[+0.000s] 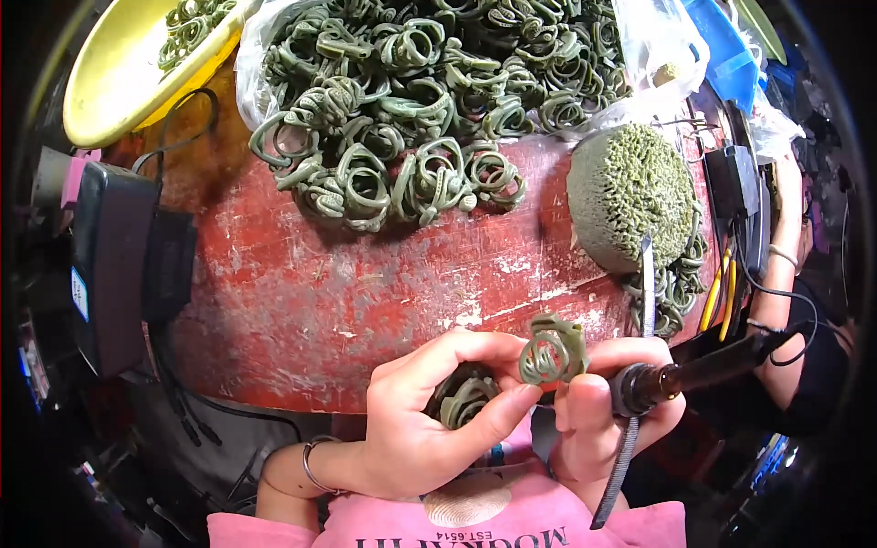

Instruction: Refining and joining green wax jewelry molds using a heated wax pen tool.

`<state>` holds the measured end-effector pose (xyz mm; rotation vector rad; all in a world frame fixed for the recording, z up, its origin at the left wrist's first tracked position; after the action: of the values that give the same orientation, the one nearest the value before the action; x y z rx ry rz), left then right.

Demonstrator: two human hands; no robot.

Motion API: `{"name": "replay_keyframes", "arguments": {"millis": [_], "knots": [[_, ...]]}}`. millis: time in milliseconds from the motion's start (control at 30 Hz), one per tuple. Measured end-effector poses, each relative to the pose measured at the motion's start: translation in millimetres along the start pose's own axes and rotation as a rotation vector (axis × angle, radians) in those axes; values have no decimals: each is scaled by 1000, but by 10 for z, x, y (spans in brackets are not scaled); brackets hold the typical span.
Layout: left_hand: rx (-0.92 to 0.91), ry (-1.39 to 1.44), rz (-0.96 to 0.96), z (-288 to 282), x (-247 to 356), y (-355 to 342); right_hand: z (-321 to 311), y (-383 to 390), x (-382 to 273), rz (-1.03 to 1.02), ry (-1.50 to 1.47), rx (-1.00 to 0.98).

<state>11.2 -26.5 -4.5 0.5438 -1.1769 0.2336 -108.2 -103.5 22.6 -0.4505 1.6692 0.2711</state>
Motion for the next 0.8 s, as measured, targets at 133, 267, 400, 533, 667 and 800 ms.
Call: {"name": "replay_keyframes", "arguments": {"millis": [133, 267, 400, 533, 667, 800], "knots": [[-85, -81, 16, 20, 11, 10, -17, -21, -22, -36, 7, 42], [-113, -89, 27, 22, 8, -5, 52, -41, -4, -34, 87, 204], [-121, 3, -59, 38, -22, 8, 60, -76, -39, -46, 100, 190], [-62, 28, -98, 47, -37, -7, 68, -88, -53, 8, 91, 196], [-75, 38, -115, 35, -92, -14, 37, -104, -60, -5, 112, 226], [-28, 80, -74, -49, -61, -97, -83, -68, -66, -97, 204, 172]]}}
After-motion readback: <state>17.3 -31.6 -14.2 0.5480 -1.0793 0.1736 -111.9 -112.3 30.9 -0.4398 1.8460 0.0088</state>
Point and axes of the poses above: each hand's wrist, its own y-axis away from the middle knuckle, its own z-axis out of the palm, x = y × z, the point moved 6 cm from there along -y, towards the middle knuckle, and after that the axes turned 2 degrees about y, right-handed, at the moved point
